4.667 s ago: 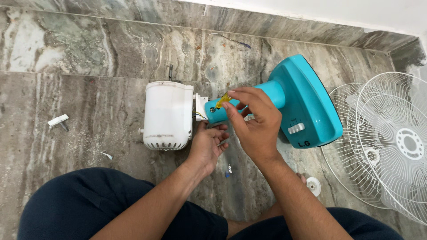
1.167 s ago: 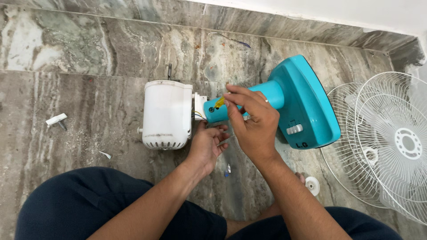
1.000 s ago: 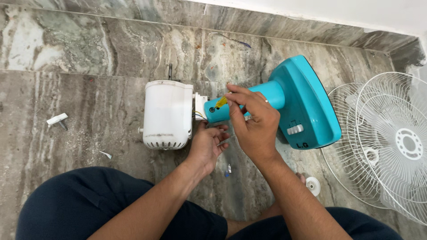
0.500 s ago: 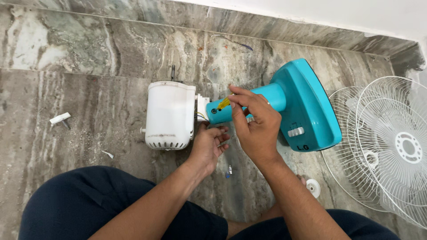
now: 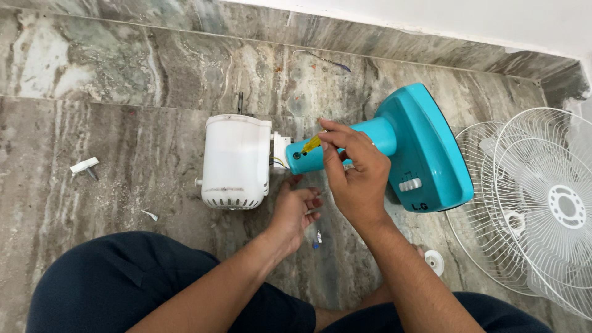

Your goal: The person sits on the floor and disassembles a teal and white electric fan. They remove the rear motor housing cover, then use a yellow screwdriver to unscrew and remove a white plastic component from the fan's neck.

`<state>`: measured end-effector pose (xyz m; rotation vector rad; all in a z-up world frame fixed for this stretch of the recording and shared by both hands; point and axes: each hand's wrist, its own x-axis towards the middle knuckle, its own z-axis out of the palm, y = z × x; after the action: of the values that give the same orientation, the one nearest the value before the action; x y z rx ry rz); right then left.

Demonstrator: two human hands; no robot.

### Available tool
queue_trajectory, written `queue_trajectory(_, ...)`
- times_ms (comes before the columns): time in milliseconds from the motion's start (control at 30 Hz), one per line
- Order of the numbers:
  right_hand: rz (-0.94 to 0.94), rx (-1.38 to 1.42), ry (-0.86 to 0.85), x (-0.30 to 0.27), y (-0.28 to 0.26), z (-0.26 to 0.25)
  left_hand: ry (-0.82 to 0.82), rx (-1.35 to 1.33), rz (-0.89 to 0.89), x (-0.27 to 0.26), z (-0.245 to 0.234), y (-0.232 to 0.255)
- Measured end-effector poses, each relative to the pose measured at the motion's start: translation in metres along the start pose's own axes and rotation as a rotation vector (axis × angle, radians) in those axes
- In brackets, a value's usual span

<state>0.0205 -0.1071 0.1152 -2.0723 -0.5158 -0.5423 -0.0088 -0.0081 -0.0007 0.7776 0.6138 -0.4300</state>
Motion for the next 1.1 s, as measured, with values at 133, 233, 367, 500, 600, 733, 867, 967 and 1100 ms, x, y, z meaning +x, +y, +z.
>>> queue_trajectory(133, 0.004, 0.014, 0.004, 0.001, 0.001, -0.001, 0.031, 0.131, 0.044, 0.001, -0.001, -0.007)
queue_trajectory(233, 0.004, 0.010, 0.004, 0.002, 0.001, -0.003, 0.052, 0.228, 0.129, 0.001, -0.002, -0.010)
queue_trajectory(367, -0.001, -0.002, 0.004, 0.004, 0.001, -0.006, 0.087, 0.302, 0.230, 0.006, -0.003, -0.010)
queue_trajectory(500, 0.013, -0.001, -0.001, 0.005, 0.001, -0.009, 0.031, 0.291, 0.208, 0.023, -0.010, -0.003)
queue_trajectory(600, 0.013, 0.010, -0.002, 0.007, 0.000, -0.009, -0.073, 0.184, 0.095, 0.039, -0.014, 0.001)
queue_trajectory(733, 0.025, 0.005, -0.002, 0.006, 0.001, -0.010, -0.174, 0.161, 0.074, 0.054, -0.009, 0.000)
queue_trajectory(867, 0.013, 0.017, -0.010, 0.007, 0.006, -0.012, -0.147, 0.225, -0.072, 0.047, -0.003, -0.004)
queue_trajectory(967, 0.024, 0.020, -0.016, 0.011, 0.009, -0.014, -0.121, 0.233, -0.108, 0.038, -0.006, -0.006)
queue_trajectory(1100, 0.040, 0.028, -0.019, 0.012, 0.012, -0.019, -0.104, 0.208, -0.050, 0.038, -0.006, -0.019)
